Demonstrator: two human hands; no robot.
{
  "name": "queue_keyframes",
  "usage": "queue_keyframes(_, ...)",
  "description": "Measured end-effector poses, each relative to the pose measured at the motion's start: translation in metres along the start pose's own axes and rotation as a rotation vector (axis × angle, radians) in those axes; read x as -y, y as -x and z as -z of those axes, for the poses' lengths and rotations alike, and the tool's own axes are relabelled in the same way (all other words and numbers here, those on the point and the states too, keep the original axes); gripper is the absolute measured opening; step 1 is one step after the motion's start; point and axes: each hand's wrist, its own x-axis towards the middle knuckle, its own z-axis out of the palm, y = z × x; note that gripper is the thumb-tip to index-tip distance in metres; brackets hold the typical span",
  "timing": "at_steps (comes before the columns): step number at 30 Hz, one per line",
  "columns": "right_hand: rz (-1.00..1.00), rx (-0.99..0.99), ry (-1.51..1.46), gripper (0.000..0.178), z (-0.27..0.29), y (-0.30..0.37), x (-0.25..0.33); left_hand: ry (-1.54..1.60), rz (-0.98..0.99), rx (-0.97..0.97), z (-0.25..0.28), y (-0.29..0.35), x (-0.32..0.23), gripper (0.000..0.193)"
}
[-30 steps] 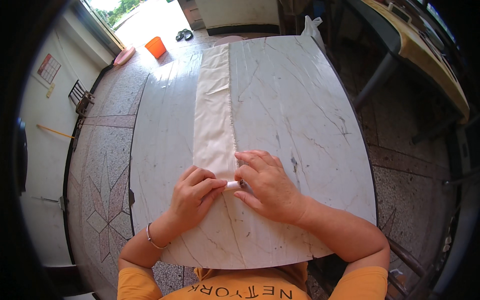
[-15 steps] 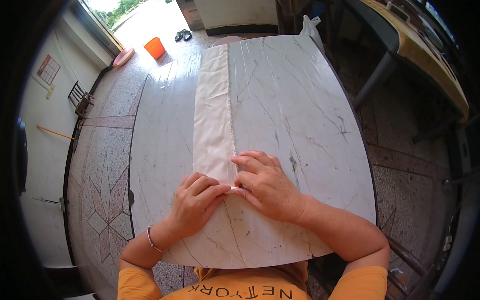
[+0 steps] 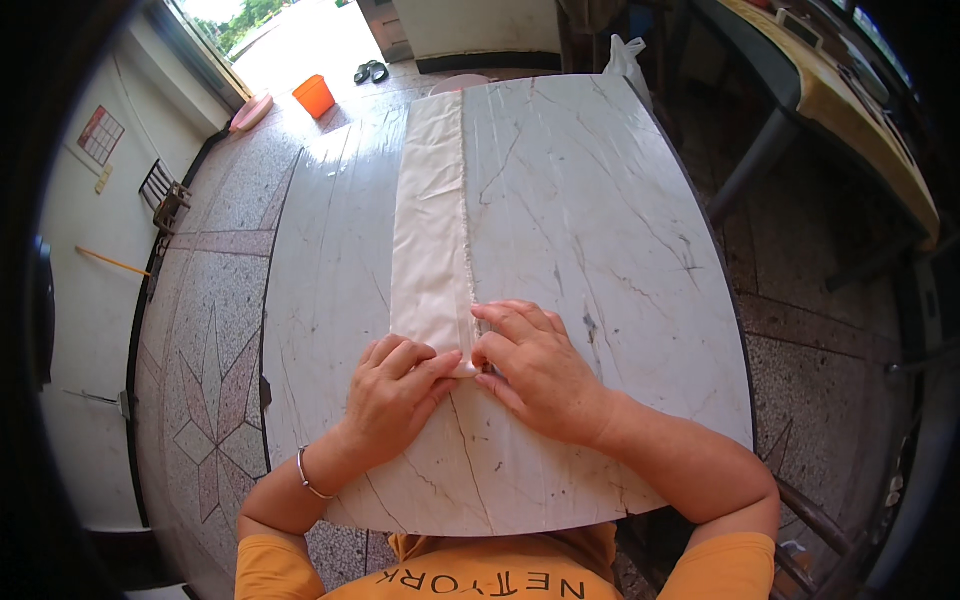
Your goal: Folding a long piece of white fabric on a table.
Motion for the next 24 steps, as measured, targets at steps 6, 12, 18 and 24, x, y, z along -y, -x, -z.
queue_keyframes(6, 0.022, 0.011, -0.001, 0.014, -0.002, 0.000, -0.003, 0.058, 0.028, 0.025, 0.000, 0.002, 0.001, 0.016)
queue_keyframes(12, 0.008, 0.022, 0.044, 0.028, -0.001, 0.000, 0.001, 0.103, 0.050, -0.025, 0.003, -0.003, -0.001, 0.009)
queue_keyframes(18, 0.004, 0.076, 0.075, 0.040, 0.001, 0.000, 0.001, 0.043, 0.033, 0.002, -0.001, 0.002, 0.009, 0.015)
queue_keyframes(24, 0.071, 0.106, 0.115, 0.050, -0.001, 0.001, 0.002, 0.030, -0.049, -0.023, 0.005, 0.000, 0.003, 0.019)
